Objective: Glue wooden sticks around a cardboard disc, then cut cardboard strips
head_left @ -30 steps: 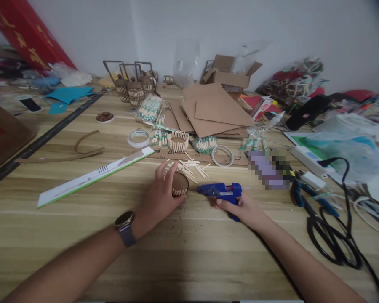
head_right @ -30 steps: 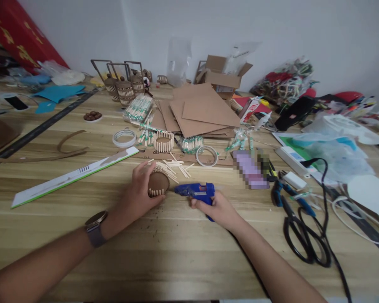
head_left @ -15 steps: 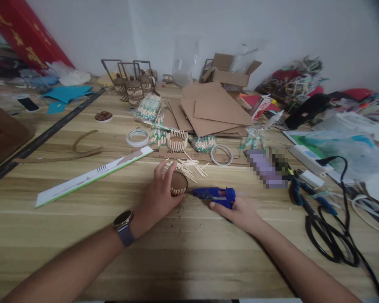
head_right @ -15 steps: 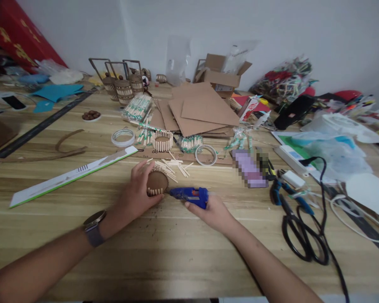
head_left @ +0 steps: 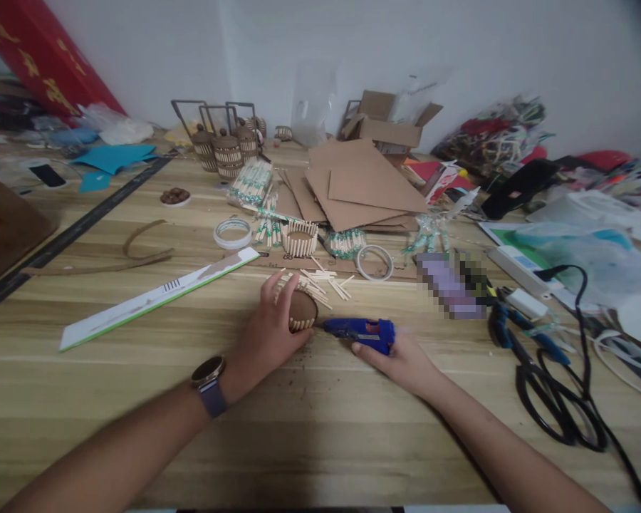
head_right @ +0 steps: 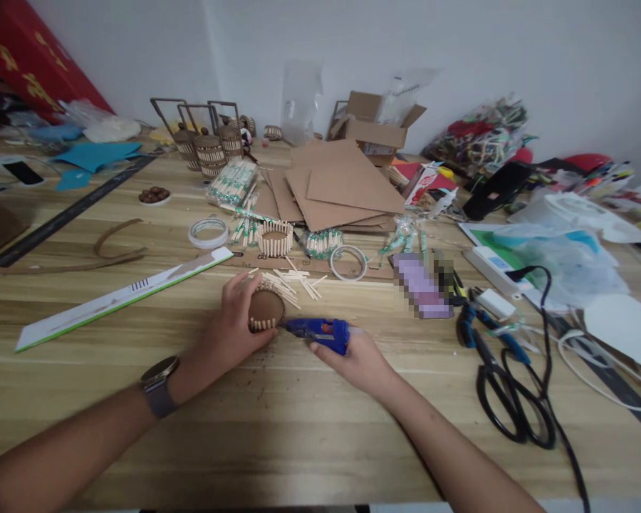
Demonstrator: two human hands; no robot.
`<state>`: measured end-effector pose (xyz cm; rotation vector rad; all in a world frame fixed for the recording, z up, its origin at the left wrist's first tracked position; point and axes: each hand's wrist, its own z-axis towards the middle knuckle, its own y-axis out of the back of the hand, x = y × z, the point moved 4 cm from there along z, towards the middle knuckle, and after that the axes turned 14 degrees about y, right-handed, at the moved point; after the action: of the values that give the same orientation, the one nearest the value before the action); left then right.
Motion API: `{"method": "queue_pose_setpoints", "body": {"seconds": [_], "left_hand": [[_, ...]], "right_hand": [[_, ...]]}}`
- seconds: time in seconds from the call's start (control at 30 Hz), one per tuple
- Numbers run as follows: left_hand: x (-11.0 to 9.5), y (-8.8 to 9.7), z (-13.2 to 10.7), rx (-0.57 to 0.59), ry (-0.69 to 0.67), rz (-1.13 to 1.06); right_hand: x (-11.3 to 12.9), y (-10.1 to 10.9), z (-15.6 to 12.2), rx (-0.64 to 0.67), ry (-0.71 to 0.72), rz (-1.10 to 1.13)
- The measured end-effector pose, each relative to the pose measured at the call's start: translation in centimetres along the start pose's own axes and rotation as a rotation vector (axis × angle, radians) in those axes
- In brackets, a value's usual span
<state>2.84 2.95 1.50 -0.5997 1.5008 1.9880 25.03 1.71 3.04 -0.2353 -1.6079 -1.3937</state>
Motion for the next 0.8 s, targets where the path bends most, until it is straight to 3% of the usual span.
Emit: {"method": "queue_pose_setpoints", "body": {"seconds": [0.8], "left_hand": [[-0.03,0.0,0.04,-0.007,-0.016,0.007]], "right_hand": [[0.08,-0.16,0.08,-0.013,0.016,-0.028]]}}
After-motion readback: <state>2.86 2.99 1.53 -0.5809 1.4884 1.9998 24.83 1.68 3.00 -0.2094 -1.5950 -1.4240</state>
